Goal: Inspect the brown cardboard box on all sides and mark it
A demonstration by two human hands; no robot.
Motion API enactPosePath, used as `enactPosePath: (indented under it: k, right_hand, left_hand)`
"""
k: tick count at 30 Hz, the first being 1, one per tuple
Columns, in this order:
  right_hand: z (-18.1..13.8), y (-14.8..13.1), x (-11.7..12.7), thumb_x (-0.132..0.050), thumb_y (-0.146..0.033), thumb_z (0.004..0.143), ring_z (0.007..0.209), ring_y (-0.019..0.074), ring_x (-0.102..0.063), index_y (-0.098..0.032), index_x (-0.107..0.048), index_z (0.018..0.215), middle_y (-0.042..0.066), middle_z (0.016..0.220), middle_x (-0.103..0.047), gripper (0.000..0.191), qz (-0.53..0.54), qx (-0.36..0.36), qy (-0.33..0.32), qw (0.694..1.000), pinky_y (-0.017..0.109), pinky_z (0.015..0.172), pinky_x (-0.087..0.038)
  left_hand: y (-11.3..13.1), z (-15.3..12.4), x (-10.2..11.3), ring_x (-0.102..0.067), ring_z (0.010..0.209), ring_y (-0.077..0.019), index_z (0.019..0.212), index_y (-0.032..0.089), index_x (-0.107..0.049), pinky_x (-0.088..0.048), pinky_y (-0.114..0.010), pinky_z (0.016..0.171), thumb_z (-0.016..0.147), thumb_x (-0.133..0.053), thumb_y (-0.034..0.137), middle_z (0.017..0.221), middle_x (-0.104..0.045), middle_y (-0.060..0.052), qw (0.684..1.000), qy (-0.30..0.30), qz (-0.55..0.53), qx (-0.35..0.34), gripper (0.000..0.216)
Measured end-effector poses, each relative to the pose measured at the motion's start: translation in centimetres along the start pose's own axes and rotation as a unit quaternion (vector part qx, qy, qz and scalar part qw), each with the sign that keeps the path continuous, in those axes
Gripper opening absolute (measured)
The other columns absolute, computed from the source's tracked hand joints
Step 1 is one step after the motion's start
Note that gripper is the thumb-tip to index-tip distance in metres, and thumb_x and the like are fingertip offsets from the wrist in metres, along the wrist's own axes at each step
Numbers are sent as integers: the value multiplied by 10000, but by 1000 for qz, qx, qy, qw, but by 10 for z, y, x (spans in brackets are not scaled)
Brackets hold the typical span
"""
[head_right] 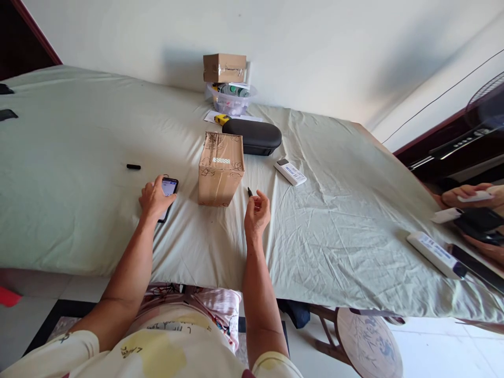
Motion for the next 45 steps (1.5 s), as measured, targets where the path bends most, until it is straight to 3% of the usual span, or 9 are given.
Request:
enactPosePath:
  k: [7, 9, 13, 16, 19, 24, 31, 36, 45]
  right_hand:
    - [-18, -29, 4, -652, -580, 939, 613, 128, -635, -227, -675, 1015, -16, 717, -680, 362, 168, 0, -112, 979, 284, 598, -533]
    - [-22, -35, 3, -689, -633, 913, 603, 126, -639, -227, -683, 1033, -9, 735, -703, 423, 206, -19, -207, 956, 270, 562, -513]
    - [-31, -42, -2, -838, -616, 813, 717, 143, -734, -213, -606, 1373, 63, 984, -814, 728, 216, -92, -533, 813, 246, 581, -547]
    - [-37, -44, -5, -910, -550, 763, 801, 158, -782, -201, -470, 1539, 100, 1103, -828, 958, 194, -124, -654, 721, 263, 669, -610]
    - [-39, -44, -6, -898, -516, 795, 791, 161, -793, -174, -537, 1461, 105, 1085, -834, 832, 204, -144, -668, 701, 259, 658, -617]
    - [-35, -41, -5, -835, -517, 874, 768, 163, -792, -152, -719, 1128, 93, 970, -837, 460, 220, -148, -644, 718, 289, 702, -650]
    - [-33, -36, -3, -882, -522, 825, 720, 141, -772, -161, -773, 1041, 66, 908, -834, 435, 255, -185, -627, 713, 278, 726, -652]
    - [-30, -38, 0, -894, -509, 815, 679, 129, -746, -180, -800, 1007, 38, 860, -821, 392, 266, -177, -603, 731, 275, 708, -652]
    - [-31, -40, 1, -866, -541, 835, 672, 141, -745, -174, -809, 915, 49, 854, -817, 380, 259, -137, -563, 773, 290, 688, -655]
  left_hand:
    - [12, -4, -8, -623, 1335, -331, 1595, 280, -383, -544, -491, 1130, 822, -784, 382, 1451, -605, -155, 961, 106, -232, -103, 877]
    - [16, -10, -11, -622, 1310, -313, 1643, 285, -294, -586, -450, 1052, 838, -784, 431, 1491, -562, -169, 938, 134, -282, -148, 954]
    - [29, -32, -15, -597, 1306, -341, 1665, 268, -236, -603, -440, 972, 826, -791, 604, 1493, -519, -194, 899, 178, -328, -229, 1060]
    - [40, -51, -20, -587, 1303, -359, 1671, 273, -222, -586, -480, 1006, 820, -766, 713, 1502, -492, -196, 875, 204, -332, -287, 1101]
    - [48, -65, -25, -559, 1320, -363, 1670, 270, -245, -579, -486, 1017, 833, -750, 738, 1522, -459, -200, 859, 224, -320, -331, 1084]
    - [50, -70, -27, -578, 1291, -330, 1673, 262, -253, -600, -444, 973, 857, -720, 761, 1436, -471, -175, 835, 249, -308, -383, 1064]
    - [48, -68, -22, -634, 1245, -279, 1661, 303, -278, -638, -313, 793, 974, -623, 656, 1397, -547, -155, 772, 175, -425, -440, 847]
    - [49, -69, -22, -659, 1220, -280, 1596, 345, -394, -660, -305, 761, 986, -635, 536, 1358, -566, -137, 721, 187, -484, -460, 683]
    - [45, -71, -26, -692, 1099, -250, 1566, 320, -458, -647, -283, 723, 958, -675, 525, 1268, -601, -119, 704, 156, -540, -434, 677]
Point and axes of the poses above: each hand's wrist, its own z-axis towards the middle knuckle, its own x-axis out of the back of the hand, y = z × x, the point moved 1 cm from there along z, towards the middle knuckle
